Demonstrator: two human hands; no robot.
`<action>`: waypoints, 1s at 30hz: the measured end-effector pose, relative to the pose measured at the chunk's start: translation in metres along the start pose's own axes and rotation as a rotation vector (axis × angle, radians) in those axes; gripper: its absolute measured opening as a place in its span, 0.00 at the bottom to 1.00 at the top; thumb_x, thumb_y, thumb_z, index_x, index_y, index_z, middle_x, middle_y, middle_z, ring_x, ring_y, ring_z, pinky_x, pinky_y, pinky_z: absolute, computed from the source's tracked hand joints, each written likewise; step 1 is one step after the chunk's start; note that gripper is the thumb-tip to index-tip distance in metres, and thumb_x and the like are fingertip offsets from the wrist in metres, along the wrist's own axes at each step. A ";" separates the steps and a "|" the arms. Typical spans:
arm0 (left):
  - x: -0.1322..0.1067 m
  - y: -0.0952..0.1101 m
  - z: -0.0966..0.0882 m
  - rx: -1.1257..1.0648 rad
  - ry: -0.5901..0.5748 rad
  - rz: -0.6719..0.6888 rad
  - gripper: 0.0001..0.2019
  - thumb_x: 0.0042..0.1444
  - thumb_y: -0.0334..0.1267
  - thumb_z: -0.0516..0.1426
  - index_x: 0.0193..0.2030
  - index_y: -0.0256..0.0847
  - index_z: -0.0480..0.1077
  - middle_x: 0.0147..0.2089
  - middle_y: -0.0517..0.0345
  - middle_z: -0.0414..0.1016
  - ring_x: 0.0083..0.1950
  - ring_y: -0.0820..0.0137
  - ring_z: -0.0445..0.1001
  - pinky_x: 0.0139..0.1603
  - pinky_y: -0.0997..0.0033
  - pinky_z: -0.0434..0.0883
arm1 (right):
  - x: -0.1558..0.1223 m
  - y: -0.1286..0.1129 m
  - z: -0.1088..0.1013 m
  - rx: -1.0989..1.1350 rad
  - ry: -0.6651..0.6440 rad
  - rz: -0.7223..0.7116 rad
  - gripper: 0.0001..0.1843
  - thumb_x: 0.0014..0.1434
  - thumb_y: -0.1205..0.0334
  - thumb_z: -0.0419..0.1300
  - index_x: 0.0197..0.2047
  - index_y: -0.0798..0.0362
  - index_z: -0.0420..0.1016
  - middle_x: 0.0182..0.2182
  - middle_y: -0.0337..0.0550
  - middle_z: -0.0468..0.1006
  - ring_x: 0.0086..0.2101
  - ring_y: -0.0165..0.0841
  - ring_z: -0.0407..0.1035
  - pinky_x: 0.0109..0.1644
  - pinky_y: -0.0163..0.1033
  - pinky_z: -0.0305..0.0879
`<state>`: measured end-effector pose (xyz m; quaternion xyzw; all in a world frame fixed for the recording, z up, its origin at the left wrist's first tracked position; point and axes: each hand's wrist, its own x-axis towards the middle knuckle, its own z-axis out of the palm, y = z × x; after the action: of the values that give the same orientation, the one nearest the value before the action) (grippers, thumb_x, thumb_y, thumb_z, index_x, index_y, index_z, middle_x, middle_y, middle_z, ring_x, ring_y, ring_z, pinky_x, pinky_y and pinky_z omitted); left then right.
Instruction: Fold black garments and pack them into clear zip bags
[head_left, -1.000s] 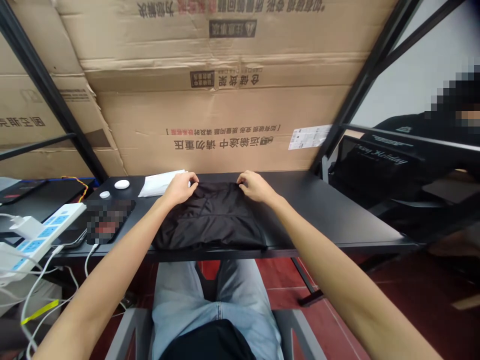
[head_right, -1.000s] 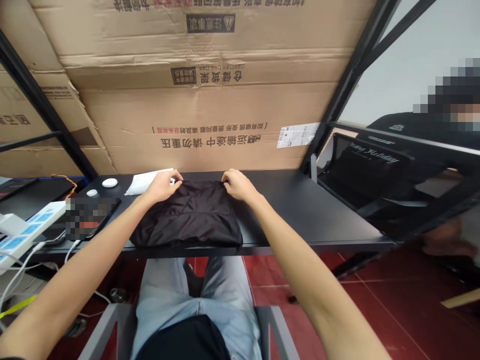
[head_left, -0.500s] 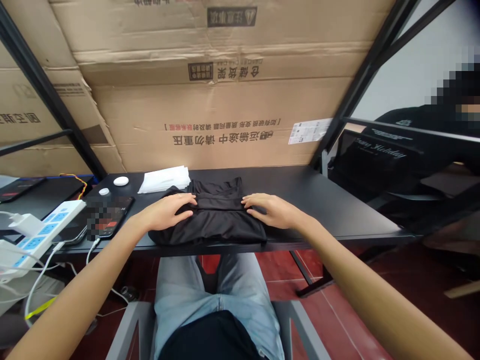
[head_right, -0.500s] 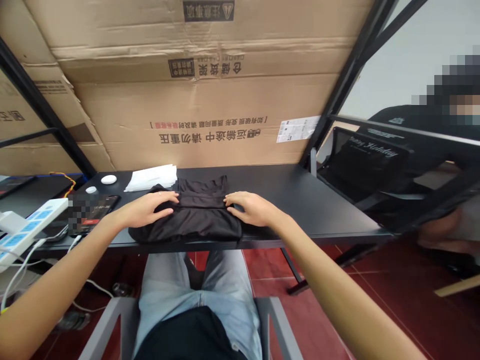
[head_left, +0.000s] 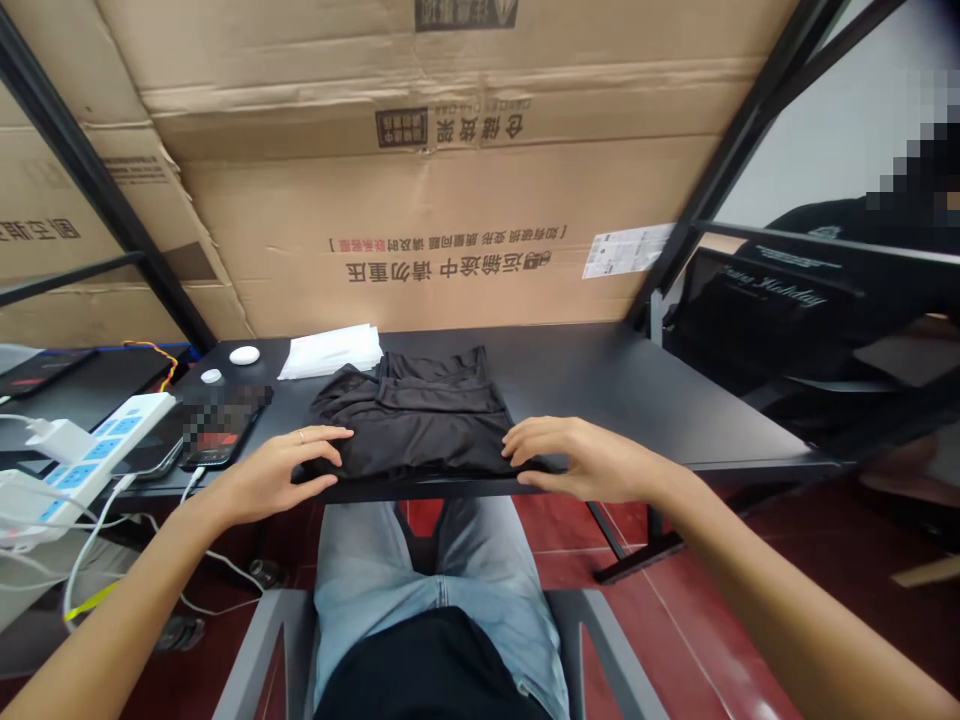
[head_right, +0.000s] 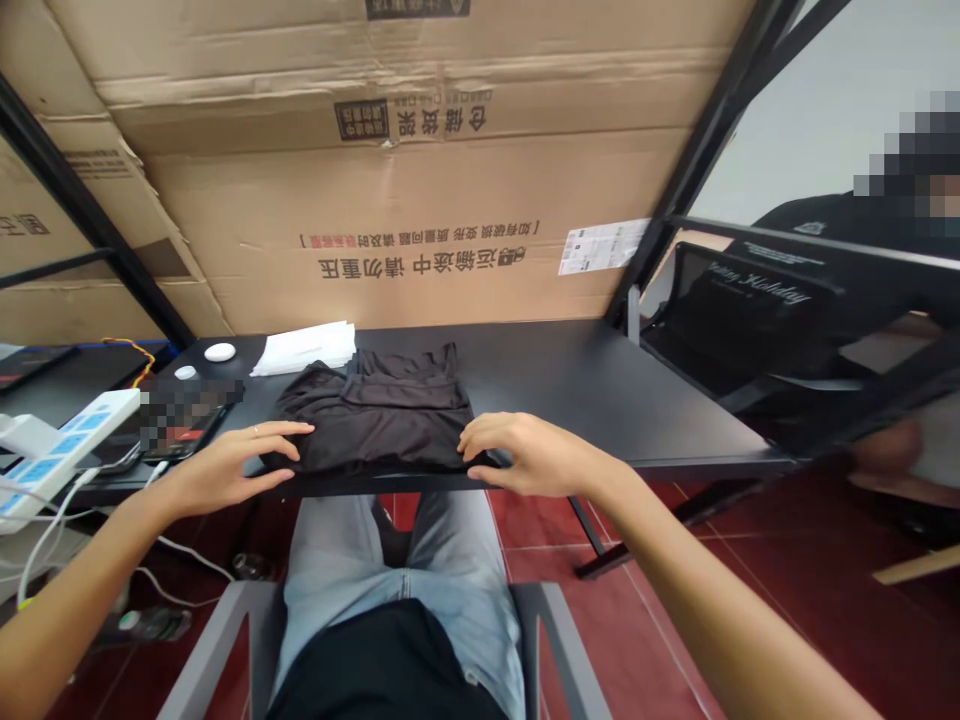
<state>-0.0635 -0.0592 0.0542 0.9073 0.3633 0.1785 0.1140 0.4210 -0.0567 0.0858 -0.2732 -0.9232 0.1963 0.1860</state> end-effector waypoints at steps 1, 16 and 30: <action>0.000 -0.001 -0.002 -0.012 -0.005 -0.007 0.08 0.72 0.45 0.59 0.49 0.49 0.80 0.73 0.53 0.76 0.71 0.57 0.78 0.73 0.55 0.75 | 0.000 -0.002 -0.001 0.023 0.008 0.012 0.10 0.73 0.53 0.65 0.46 0.47 0.87 0.49 0.47 0.88 0.55 0.42 0.82 0.62 0.46 0.77; 0.108 -0.042 -0.022 0.114 0.408 -0.453 0.12 0.62 0.47 0.62 0.48 0.45 0.78 0.49 0.50 0.87 0.45 0.58 0.84 0.56 0.58 0.77 | 0.076 0.064 -0.015 -0.394 0.471 0.169 0.14 0.65 0.62 0.65 0.53 0.48 0.85 0.53 0.51 0.86 0.54 0.49 0.80 0.62 0.57 0.79; 0.028 -0.046 -0.019 -0.506 0.315 -0.821 0.33 0.47 0.68 0.72 0.47 0.40 0.83 0.39 0.48 0.87 0.39 0.58 0.85 0.38 0.63 0.81 | 0.073 0.032 0.018 -0.326 0.249 0.029 0.14 0.76 0.60 0.57 0.51 0.46 0.86 0.51 0.49 0.88 0.52 0.45 0.82 0.60 0.50 0.80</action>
<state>-0.0808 -0.0054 0.0628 0.5957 0.6483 0.3359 0.3349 0.3701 0.0054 0.0731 -0.3351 -0.9086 0.0115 0.2493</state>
